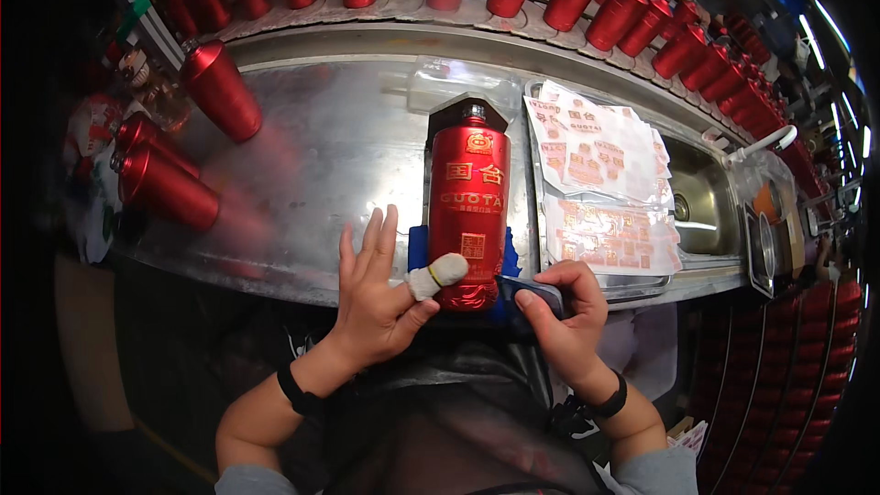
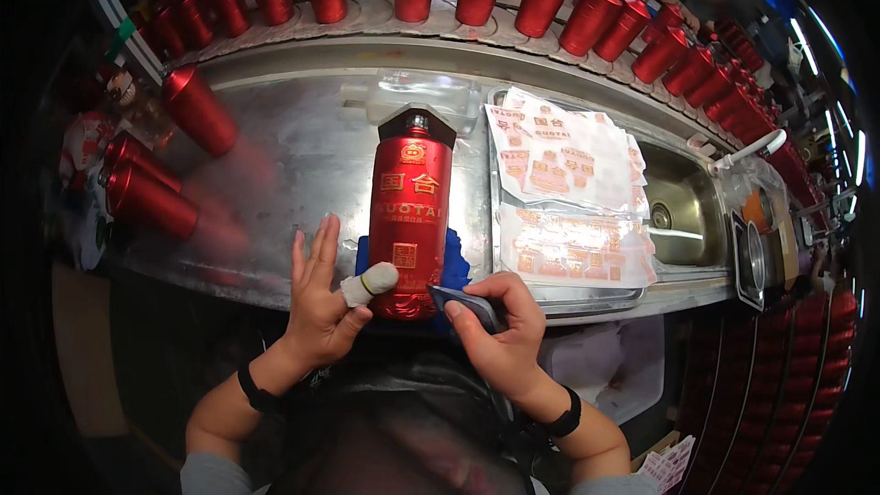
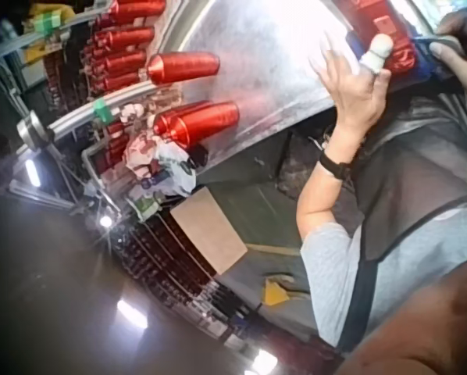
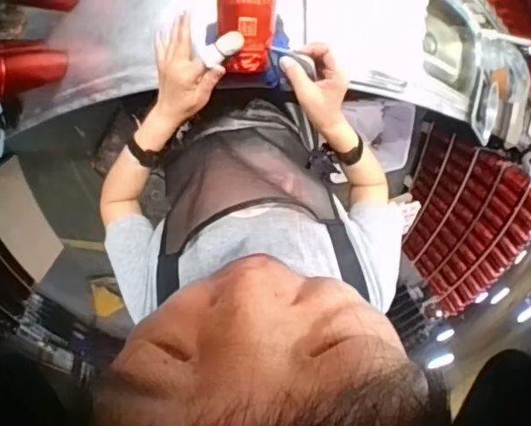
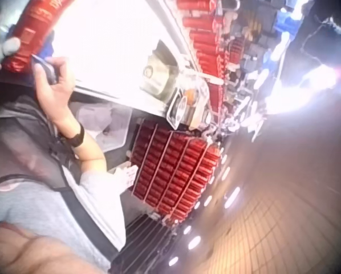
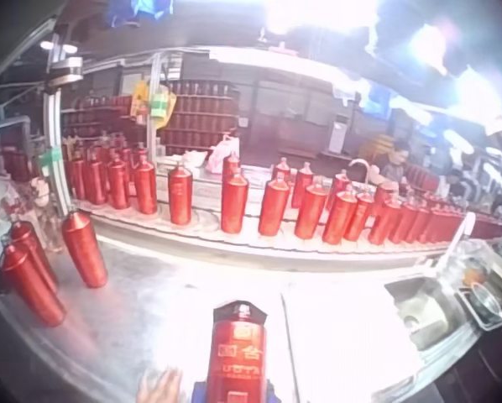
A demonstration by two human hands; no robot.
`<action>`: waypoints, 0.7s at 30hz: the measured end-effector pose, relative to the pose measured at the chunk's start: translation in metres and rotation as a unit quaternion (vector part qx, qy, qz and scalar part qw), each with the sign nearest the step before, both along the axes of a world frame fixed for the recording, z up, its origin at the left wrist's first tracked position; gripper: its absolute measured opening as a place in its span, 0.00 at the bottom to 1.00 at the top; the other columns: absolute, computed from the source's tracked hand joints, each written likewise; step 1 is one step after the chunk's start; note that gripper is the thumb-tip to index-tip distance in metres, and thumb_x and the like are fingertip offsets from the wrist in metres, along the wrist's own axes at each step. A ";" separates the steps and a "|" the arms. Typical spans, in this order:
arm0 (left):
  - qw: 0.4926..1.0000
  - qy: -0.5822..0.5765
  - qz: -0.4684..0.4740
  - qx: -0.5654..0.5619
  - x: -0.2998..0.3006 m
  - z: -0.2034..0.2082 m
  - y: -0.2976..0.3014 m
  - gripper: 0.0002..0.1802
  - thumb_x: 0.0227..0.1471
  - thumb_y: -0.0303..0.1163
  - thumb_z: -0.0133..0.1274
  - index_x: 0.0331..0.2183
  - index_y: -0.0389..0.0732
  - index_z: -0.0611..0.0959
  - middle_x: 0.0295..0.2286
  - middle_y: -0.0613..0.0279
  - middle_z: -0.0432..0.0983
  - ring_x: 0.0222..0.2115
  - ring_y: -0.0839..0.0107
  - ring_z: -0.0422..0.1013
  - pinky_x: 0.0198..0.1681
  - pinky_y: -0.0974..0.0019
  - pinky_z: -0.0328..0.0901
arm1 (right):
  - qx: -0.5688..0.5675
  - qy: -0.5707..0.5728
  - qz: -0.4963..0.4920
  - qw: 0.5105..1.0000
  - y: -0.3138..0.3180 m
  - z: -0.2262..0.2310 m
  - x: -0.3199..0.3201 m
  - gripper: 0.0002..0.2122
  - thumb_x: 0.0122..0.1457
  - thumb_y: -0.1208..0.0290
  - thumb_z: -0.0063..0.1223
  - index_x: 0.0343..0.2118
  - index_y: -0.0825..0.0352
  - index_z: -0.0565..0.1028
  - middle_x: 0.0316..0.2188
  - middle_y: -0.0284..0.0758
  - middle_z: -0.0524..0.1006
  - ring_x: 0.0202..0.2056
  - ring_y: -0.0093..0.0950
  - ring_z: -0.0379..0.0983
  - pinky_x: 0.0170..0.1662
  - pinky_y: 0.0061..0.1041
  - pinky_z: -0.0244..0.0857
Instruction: Applying and wiping adhesive labels onto red metal liquor bottles on a conveyor line.
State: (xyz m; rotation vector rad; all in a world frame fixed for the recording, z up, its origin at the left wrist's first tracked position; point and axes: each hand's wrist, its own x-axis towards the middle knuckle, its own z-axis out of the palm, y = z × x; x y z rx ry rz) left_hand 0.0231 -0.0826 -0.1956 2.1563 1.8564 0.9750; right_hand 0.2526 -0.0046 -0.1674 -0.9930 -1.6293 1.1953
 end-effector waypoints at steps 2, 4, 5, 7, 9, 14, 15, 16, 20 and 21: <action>0.997 -0.068 0.029 -0.010 0.001 -0.004 -0.006 0.23 0.59 0.54 0.47 0.45 0.51 0.85 0.61 0.29 0.48 0.63 0.36 0.48 0.63 0.34 0.31 | 0.012 0.000 0.013 1.000 0.001 0.002 -0.007 0.09 0.51 0.80 0.63 0.33 0.69 0.72 0.29 0.30 0.72 0.30 0.16 0.67 0.34 0.16 0.62; 0.997 -0.069 0.033 -0.008 0.004 -0.003 -0.009 0.23 0.59 0.53 0.46 0.46 0.51 0.85 0.61 0.29 0.48 0.63 0.36 0.48 0.63 0.34 0.31 | 0.030 -0.019 0.015 0.999 0.006 -0.003 -0.010 0.09 0.52 0.79 0.62 0.33 0.69 0.72 0.29 0.30 0.73 0.31 0.16 0.68 0.35 0.16 0.62; 0.997 -0.073 0.030 -0.016 0.004 -0.002 -0.012 0.27 0.61 0.55 0.42 0.47 0.48 0.84 0.62 0.29 0.46 0.64 0.38 0.46 0.63 0.34 0.30 | -0.033 -0.023 -0.002 0.999 0.007 -0.003 -0.008 0.09 0.53 0.78 0.62 0.33 0.69 0.72 0.29 0.30 0.74 0.31 0.15 0.68 0.34 0.16 0.63; 0.996 -0.078 0.027 -0.021 0.003 0.001 -0.013 0.30 0.62 0.57 0.39 0.48 0.45 0.83 0.63 0.29 0.43 0.65 0.40 0.44 0.63 0.33 0.29 | -0.061 -0.032 -0.018 0.997 0.013 -0.007 -0.001 0.09 0.53 0.79 0.61 0.34 0.69 0.72 0.28 0.29 0.74 0.30 0.15 0.68 0.34 0.16 0.63; 1.000 -0.029 0.006 -0.002 0.003 0.009 -0.014 0.26 0.61 0.55 0.42 0.48 0.50 0.83 0.62 0.28 0.45 0.64 0.38 0.46 0.62 0.33 0.32 | -0.094 -0.031 -0.034 0.995 0.014 -0.009 0.002 0.09 0.54 0.79 0.61 0.35 0.69 0.72 0.27 0.28 0.74 0.29 0.13 0.68 0.33 0.14 0.63; 0.997 0.070 -0.023 0.017 0.002 0.028 0.015 0.20 0.58 0.53 0.46 0.47 0.61 0.84 0.62 0.31 0.48 0.62 0.36 0.51 0.61 0.33 0.37 | -0.096 0.009 -0.031 0.995 -0.004 0.002 0.002 0.09 0.55 0.79 0.61 0.35 0.69 0.71 0.28 0.28 0.74 0.30 0.12 0.69 0.33 0.13 0.64; 0.996 0.083 -0.017 0.032 -0.001 0.029 0.021 0.20 0.59 0.53 0.46 0.47 0.60 0.84 0.62 0.33 0.49 0.62 0.37 0.51 0.61 0.33 0.37 | -0.101 0.013 -0.026 0.994 -0.006 0.002 0.002 0.09 0.55 0.79 0.61 0.36 0.69 0.71 0.28 0.28 0.74 0.30 0.12 0.70 0.33 0.13 0.65; 0.994 0.096 -0.011 0.046 -0.004 0.030 0.026 0.20 0.59 0.53 0.46 0.47 0.60 0.83 0.62 0.34 0.49 0.62 0.37 0.51 0.61 0.33 0.36 | -0.100 0.013 -0.026 0.995 -0.009 0.002 0.002 0.09 0.55 0.79 0.61 0.36 0.69 0.71 0.28 0.28 0.74 0.30 0.12 0.70 0.33 0.13 0.65; 0.998 0.061 -0.001 0.031 -0.003 0.028 0.020 0.21 0.59 0.52 0.46 0.49 0.59 0.83 0.62 0.35 0.50 0.62 0.36 0.50 0.62 0.34 0.34 | -0.065 0.015 -0.036 0.997 -0.018 0.007 0.005 0.09 0.55 0.79 0.61 0.36 0.69 0.72 0.29 0.28 0.75 0.31 0.13 0.70 0.34 0.14 0.65; 0.998 0.054 -0.005 0.021 -0.002 0.026 0.012 0.21 0.60 0.52 0.45 0.49 0.57 0.82 0.62 0.34 0.49 0.62 0.36 0.48 0.63 0.33 0.33 | -0.053 0.015 -0.044 0.997 -0.019 0.010 0.007 0.08 0.55 0.79 0.61 0.36 0.69 0.73 0.29 0.28 0.75 0.31 0.13 0.70 0.34 0.15 0.65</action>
